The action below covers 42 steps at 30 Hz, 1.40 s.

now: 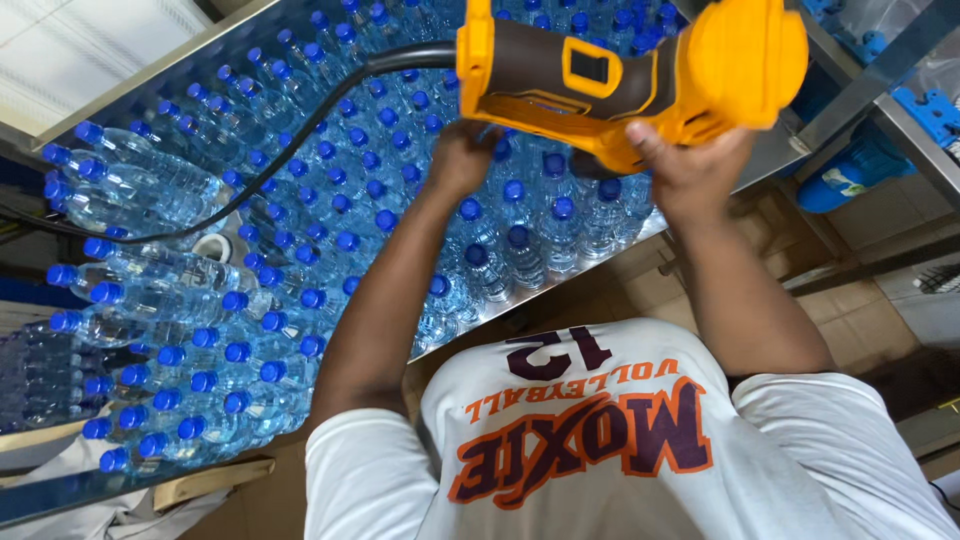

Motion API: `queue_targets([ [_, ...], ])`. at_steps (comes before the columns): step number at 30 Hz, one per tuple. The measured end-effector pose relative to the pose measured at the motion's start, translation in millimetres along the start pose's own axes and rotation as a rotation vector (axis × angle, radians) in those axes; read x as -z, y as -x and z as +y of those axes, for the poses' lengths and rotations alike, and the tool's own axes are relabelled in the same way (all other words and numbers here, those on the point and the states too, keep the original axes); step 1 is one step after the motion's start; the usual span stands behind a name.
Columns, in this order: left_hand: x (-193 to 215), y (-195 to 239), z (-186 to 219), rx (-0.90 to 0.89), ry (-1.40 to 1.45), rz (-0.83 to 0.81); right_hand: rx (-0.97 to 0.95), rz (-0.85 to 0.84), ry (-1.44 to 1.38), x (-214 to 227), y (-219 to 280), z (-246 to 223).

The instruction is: The person uses a heat gun to seal plastic wrapping around rows of water bottles on a metal tray, moving the tool over the caps and then pressing the plastic down by hand.

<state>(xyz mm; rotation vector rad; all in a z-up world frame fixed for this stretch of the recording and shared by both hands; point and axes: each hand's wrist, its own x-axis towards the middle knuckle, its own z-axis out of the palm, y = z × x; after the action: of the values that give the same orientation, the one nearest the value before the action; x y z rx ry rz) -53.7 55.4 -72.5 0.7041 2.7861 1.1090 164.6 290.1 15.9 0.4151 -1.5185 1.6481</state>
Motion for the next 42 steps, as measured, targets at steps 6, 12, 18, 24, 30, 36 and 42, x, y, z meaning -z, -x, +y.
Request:
queue_targets([
  [6, -33, -51, 25, -0.003, 0.047, -0.264, 0.043, 0.055, 0.112, -12, -11, 17],
  [12, -61, -84, -13, 0.072, 0.393, -0.332, 0.055, 0.114, 0.030, -18, -24, 41],
  [18, -74, -85, -29, 0.014, 0.248, -0.328, 0.064, 0.121, 0.130, -23, -28, 47],
  [24, -97, -88, -50, 0.176, 0.692, -0.365, 0.128, 0.222, 0.065, -26, -47, 79],
  [30, -90, -89, -61, 0.165, 0.392, -0.005, 0.109, 0.164, 0.074, -25, -63, 88],
  [36, -83, -102, -21, -0.345, 1.034, 0.293, 0.007, 0.071, -0.003, 0, -61, 29],
  [42, -75, -61, 36, -0.420, 1.598, 0.009, -0.212, 0.062, 0.026, 36, -35, -2],
])
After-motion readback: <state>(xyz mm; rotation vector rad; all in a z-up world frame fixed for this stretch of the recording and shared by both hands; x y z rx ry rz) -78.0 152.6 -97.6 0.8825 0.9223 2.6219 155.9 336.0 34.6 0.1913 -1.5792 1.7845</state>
